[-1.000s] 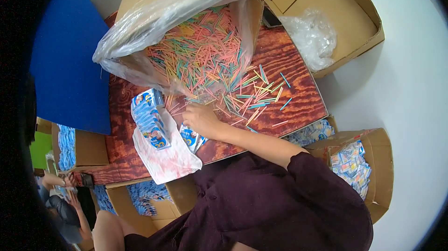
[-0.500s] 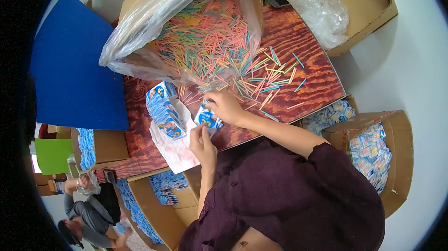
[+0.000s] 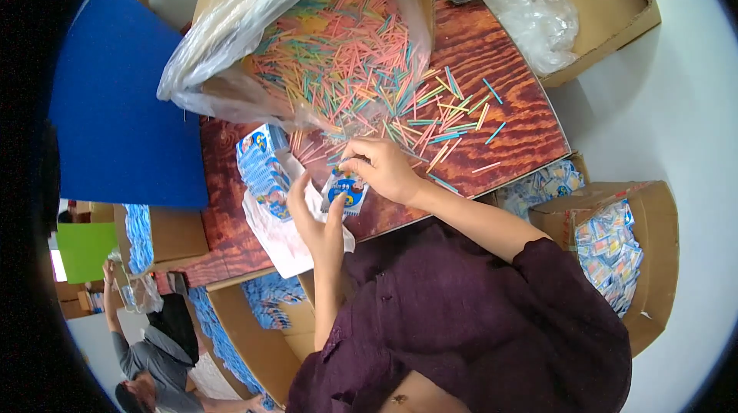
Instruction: Packing small colorful sticks into plastic bags.
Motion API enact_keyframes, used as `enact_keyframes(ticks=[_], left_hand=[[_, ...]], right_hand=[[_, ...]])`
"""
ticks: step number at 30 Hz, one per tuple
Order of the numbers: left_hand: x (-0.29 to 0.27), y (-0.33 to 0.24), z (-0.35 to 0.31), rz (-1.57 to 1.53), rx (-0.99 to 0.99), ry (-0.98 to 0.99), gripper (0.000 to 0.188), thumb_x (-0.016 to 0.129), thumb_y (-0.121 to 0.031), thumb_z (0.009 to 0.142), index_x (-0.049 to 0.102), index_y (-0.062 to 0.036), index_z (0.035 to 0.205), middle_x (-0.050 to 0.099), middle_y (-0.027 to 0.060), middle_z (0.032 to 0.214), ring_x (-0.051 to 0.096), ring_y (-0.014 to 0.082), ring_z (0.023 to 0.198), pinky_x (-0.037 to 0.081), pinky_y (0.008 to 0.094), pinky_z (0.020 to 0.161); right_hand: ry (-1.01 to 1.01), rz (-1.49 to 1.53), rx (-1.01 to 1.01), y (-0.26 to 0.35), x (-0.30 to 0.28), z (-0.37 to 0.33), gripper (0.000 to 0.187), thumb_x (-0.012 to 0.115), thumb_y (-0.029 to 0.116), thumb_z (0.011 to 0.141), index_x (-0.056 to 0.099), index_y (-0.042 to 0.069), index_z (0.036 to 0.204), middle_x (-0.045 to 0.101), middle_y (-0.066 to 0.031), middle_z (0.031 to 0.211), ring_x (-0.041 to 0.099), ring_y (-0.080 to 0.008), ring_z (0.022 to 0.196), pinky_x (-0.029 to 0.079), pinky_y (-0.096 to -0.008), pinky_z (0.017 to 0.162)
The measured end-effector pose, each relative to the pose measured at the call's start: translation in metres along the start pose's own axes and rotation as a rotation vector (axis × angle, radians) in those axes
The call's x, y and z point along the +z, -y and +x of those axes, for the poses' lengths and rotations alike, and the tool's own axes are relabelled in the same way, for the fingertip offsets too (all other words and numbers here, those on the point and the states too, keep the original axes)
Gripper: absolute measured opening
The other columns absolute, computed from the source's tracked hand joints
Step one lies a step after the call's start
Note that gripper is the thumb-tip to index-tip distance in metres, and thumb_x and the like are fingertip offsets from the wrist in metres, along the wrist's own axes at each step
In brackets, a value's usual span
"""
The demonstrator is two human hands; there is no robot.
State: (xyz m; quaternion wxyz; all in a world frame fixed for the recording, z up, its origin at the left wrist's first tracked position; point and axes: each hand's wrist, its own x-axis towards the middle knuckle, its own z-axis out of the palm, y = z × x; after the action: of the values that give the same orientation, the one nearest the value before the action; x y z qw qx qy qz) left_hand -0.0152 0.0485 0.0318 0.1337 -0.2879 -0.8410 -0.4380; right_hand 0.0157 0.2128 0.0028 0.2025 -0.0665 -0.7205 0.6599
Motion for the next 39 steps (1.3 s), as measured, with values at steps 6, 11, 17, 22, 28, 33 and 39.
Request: enact_keyframes(ticks=[6,11,17,22,28,33,39], left_hand=[[0.004,0.017,-0.004,-0.338,-0.209,0.129,0.013,0.069,0.000,0.080,0.057,0.0021,0.076,0.053,0.0098,0.067,0.051,0.0219,0.063,0.040,0.0320,0.059],[0.012,0.036,-0.018,-0.127,-0.038,0.095,0.009,0.060,0.000,0.088,0.057,0.0037,0.080,0.054,0.0138,0.071,0.053,0.0221,0.063,0.041,0.0318,0.058],[0.018,0.058,-0.030,0.034,-0.159,-0.028,0.009,0.056,-0.002,0.091,0.063,0.0040,0.091,0.063,0.0183,0.078,0.061,0.0284,0.068,0.046,0.0349,0.062],[0.013,0.050,-0.021,0.047,0.016,-0.209,0.007,0.057,0.001,0.089,0.063,0.0036,0.091,0.063,0.0177,0.092,0.059,0.0311,0.083,0.046,0.0382,0.071],[0.015,0.060,-0.029,0.122,0.095,0.225,0.006,0.063,0.000,0.081,0.063,0.0005,0.087,0.059,0.0132,0.083,0.054,0.0310,0.077,0.044,0.0389,0.068],[0.022,0.053,-0.024,0.089,0.070,0.217,0.006,0.063,-0.002,0.082,0.064,-0.0005,0.087,0.060,0.0121,0.084,0.053,0.0304,0.078,0.043,0.0400,0.069],[0.020,0.055,-0.025,0.064,0.024,0.217,0.005,0.063,-0.002,0.082,0.063,-0.0002,0.087,0.060,0.0122,0.084,0.054,0.0308,0.079,0.043,0.0392,0.070]], right_hand=[[0.170,-0.008,0.114,0.016,0.002,-0.003,0.008,0.064,0.007,0.088,0.064,0.001,0.084,0.056,0.0017,0.075,0.049,-0.0038,0.070,0.040,-0.0222,0.061],[0.419,0.358,0.276,-0.010,0.004,-0.005,0.016,0.068,0.008,0.085,0.061,0.002,0.098,0.057,0.0030,0.085,0.050,-0.0038,0.072,0.043,-0.0222,0.062],[0.339,-0.104,0.248,-0.028,0.009,-0.010,0.026,0.069,0.006,0.079,0.059,0.001,0.103,0.063,-0.0085,0.085,0.060,-0.0181,0.079,0.047,-0.0318,0.071],[0.162,-0.614,-0.025,-0.026,0.016,-0.014,0.039,0.069,0.007,0.077,0.058,0.003,0.114,0.064,-0.0170,0.113,0.061,-0.0353,0.104,0.049,-0.0417,0.085],[0.058,-0.687,-0.209,-0.014,-0.002,0.016,0.024,0.065,0.020,0.083,0.063,0.005,0.102,0.060,-0.0141,0.103,0.058,-0.0341,0.094,0.048,-0.0422,0.080],[-0.130,-0.754,-0.187,-0.023,-0.083,0.138,0.020,0.059,0.012,0.088,0.065,0.001,0.103,0.064,-0.0172,0.100,0.062,-0.0325,0.091,0.048,-0.0402,0.079],[-0.378,-1.162,-0.456,-0.047,-0.120,0.262,0.029,0.051,0.008,0.085,0.061,0.002,0.111,0.056,-0.0223,0.123,0.053,-0.0335,0.116,0.044,-0.0441,0.095]])
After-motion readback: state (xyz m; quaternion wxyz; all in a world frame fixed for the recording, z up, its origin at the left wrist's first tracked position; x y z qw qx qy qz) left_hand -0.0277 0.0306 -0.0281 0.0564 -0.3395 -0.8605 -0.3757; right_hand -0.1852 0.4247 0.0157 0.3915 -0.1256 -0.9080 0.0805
